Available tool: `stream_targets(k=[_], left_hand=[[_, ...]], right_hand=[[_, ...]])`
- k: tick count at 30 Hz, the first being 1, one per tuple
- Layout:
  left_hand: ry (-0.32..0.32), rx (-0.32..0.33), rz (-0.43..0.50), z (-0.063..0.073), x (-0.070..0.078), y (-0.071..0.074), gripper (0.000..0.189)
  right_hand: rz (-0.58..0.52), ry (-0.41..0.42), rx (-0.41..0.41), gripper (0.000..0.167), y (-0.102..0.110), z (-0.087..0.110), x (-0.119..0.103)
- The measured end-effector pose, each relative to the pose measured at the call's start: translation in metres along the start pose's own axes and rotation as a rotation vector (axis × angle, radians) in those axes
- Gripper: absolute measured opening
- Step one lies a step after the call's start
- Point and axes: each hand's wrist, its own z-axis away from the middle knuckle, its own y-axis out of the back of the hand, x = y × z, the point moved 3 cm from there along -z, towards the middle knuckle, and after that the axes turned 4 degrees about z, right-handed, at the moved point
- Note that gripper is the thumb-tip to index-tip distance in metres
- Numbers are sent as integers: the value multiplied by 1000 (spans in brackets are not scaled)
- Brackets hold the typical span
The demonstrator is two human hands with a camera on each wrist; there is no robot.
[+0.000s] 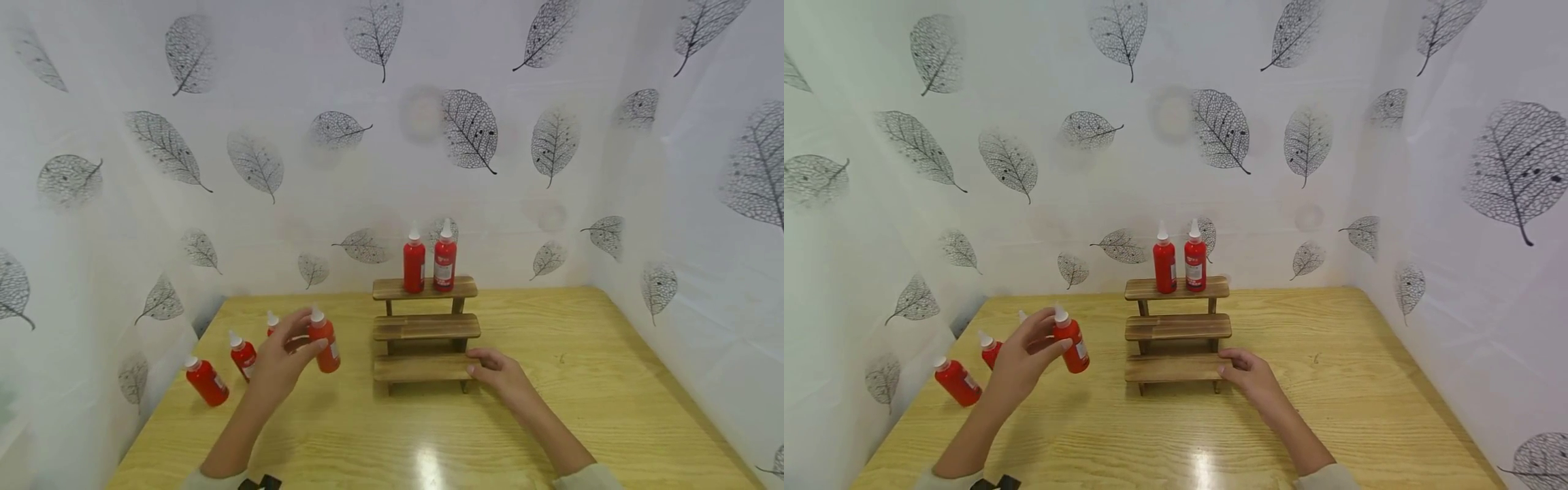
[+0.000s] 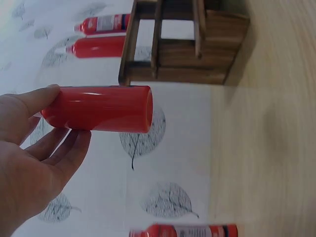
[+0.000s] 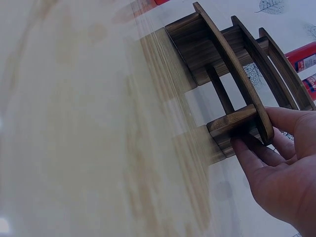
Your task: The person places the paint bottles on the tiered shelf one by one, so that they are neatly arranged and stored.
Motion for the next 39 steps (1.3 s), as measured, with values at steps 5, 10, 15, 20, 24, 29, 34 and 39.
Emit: stream_targets(k=[5, 10, 15, 20, 24, 29, 34, 39], left_hand=[[-99, -42, 56, -19, 16, -28, 56], [-219, -78, 93, -36, 31, -57, 52], [-256, -102, 105, -52, 37, -87, 52], [-219, -125, 94, -65, 47, -115, 52], [-235, -155, 108, -72, 56, -134, 52], [-257, -190, 112, -78, 61, -153, 54], [-244, -220, 111, -82, 63, -165, 55], [-236, -244, 109, -84, 66, -172, 52]], right_hand=[[-7, 4, 0, 48, 1, 0, 0], [-14, 4, -2, 47, 0, 1, 0], [-17, 4, -9, 48, -1, 1, -1], [-19, 3, -10, 47, 0, 1, 0], [-26, 0, -8, 47, 0, 1, 0], [-16, 9, -2, 46, 1, 1, 0], [-15, 8, -1, 47, 1, 0, 1], [-9, 3, 2, 47, 1, -1, 1]])
